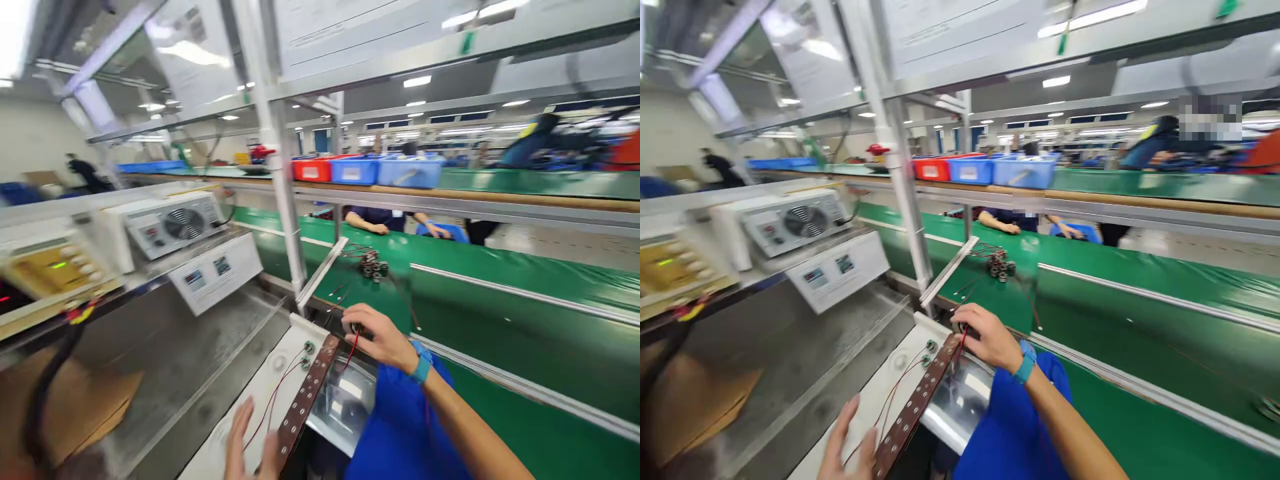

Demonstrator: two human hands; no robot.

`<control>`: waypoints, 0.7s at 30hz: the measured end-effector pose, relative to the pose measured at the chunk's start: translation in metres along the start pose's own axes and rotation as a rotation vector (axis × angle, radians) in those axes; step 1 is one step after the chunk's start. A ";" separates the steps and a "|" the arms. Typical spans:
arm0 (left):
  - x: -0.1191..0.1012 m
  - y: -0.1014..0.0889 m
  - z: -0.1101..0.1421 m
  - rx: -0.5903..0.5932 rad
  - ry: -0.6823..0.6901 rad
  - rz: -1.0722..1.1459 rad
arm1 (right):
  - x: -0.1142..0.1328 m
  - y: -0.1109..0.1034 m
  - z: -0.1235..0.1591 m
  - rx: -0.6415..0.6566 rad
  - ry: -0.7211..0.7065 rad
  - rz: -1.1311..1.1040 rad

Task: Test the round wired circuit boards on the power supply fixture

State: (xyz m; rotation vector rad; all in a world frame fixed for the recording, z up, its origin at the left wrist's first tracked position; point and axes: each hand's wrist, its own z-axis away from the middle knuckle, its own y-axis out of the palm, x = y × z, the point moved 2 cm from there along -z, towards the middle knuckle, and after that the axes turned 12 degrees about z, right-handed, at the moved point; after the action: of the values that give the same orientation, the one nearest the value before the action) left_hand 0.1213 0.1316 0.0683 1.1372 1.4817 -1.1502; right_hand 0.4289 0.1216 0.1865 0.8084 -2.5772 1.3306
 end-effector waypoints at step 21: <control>0.064 -0.020 0.128 0.108 -0.804 0.831 | 0.140 0.365 0.002 0.803 -0.045 0.121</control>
State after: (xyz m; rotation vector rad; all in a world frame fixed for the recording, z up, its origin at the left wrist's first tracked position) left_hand 0.1072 0.0113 -0.0105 1.0140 0.2699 -0.9041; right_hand 0.1221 0.2343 -0.0282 0.7701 -2.0987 2.4551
